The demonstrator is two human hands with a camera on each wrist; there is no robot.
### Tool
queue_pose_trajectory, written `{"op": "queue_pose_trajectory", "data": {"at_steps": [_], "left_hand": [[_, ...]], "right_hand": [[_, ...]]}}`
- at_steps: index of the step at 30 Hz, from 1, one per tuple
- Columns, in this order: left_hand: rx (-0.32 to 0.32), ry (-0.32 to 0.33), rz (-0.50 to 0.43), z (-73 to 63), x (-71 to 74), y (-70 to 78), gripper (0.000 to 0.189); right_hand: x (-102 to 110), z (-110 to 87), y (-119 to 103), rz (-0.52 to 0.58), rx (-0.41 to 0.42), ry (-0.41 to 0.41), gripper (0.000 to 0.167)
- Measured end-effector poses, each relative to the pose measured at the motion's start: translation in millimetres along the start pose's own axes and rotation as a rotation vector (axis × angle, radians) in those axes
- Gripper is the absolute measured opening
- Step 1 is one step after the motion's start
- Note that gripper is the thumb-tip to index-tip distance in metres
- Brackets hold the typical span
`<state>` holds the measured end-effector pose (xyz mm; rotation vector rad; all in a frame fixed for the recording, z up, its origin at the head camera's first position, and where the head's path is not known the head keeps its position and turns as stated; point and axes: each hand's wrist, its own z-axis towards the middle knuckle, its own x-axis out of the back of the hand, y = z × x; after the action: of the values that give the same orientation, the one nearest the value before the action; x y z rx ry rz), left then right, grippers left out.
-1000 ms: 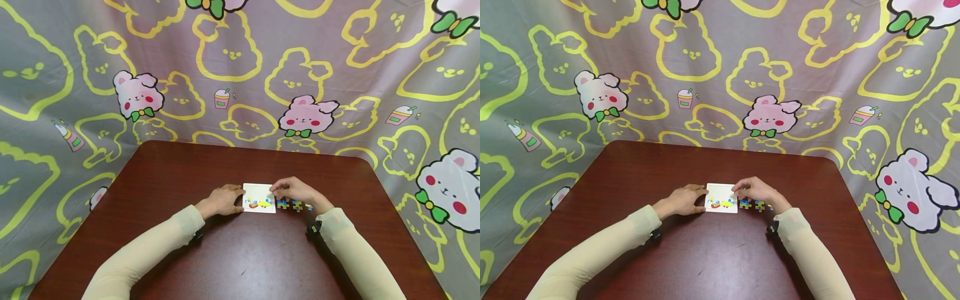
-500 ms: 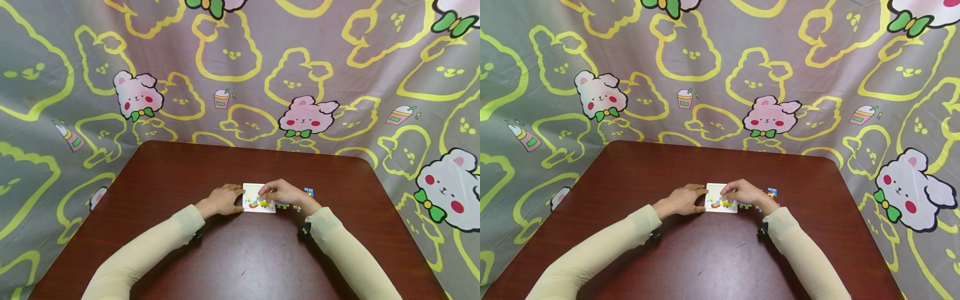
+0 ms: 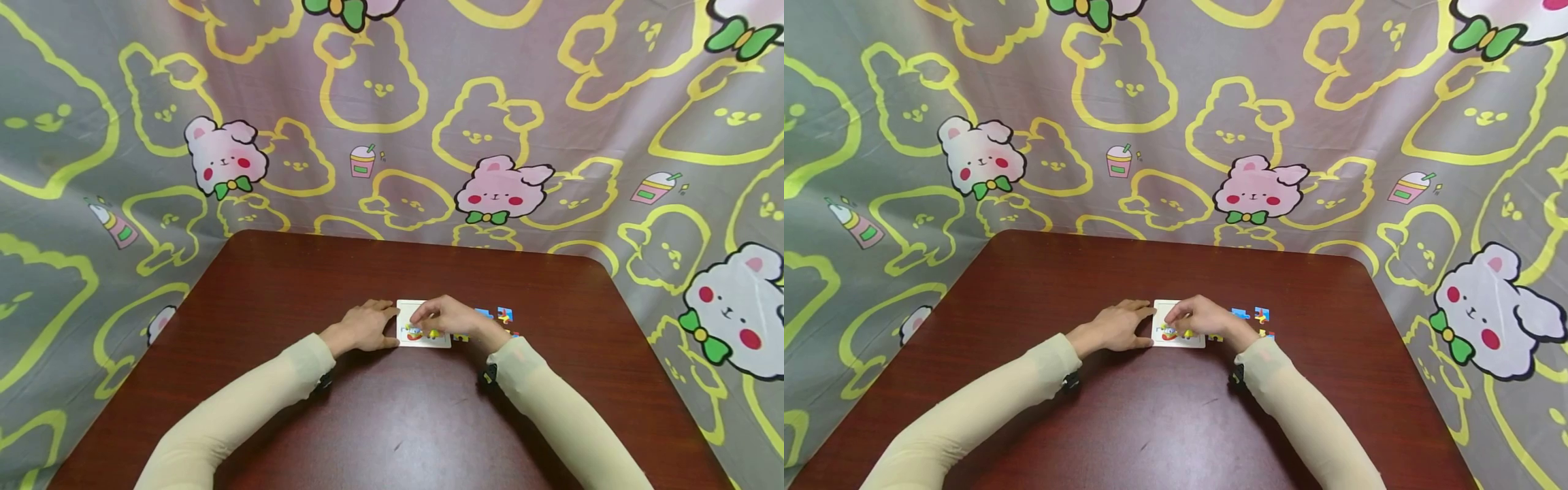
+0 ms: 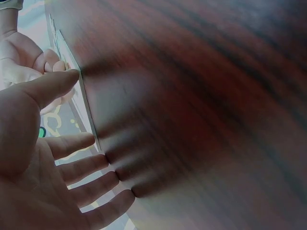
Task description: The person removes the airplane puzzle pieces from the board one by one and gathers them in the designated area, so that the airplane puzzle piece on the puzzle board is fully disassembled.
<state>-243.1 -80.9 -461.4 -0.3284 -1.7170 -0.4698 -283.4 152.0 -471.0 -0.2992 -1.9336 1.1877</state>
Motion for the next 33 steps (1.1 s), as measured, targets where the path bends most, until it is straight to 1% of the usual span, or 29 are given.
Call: {"op": "queue_pose_trajectory", "data": {"at_steps": [7, 13, 18, 21, 23, 27, 33], "left_hand": [[-0.005, 0.008, -0.011, 0.2, 1.2, -0.5, 0.074], [-0.014, 0.012, -0.011, -0.2, 1.7, -0.6, 0.074], [-0.014, 0.011, -0.003, 0.9, 1.3, -1.3, 0.074], [-0.009, 0.006, 0.002, 1.9, 1.1, -1.6, 0.073], [-0.004, 0.003, 0.000, 2.0, 1.2, -1.7, 0.074], [0.000, 0.003, 0.000, 2.3, 1.0, -1.9, 0.074], [-0.007, 0.007, -0.001, 1.9, -0.6, -1.9, 0.074]], "right_hand": [[-3.7, 2.6, -1.2, 0.005, -0.015, -0.016, 0.022], [-4.3, 3.5, -2.8, 0.020, -0.012, -0.026, 0.023], [-5.6, 4.7, -3.9, 0.024, -0.010, -0.003, 0.024], [-6.1, 5.6, -4.3, 0.018, -0.023, 0.014, 0.024], [-6.2, 6.0, -4.7, 0.033, -0.028, 0.016, 0.024], [-5.5, 6.0, -5.8, 0.065, -0.048, 0.002, 0.024], [-6.0, 6.7, -6.8, 0.058, -0.063, -0.011, 0.022]]}}
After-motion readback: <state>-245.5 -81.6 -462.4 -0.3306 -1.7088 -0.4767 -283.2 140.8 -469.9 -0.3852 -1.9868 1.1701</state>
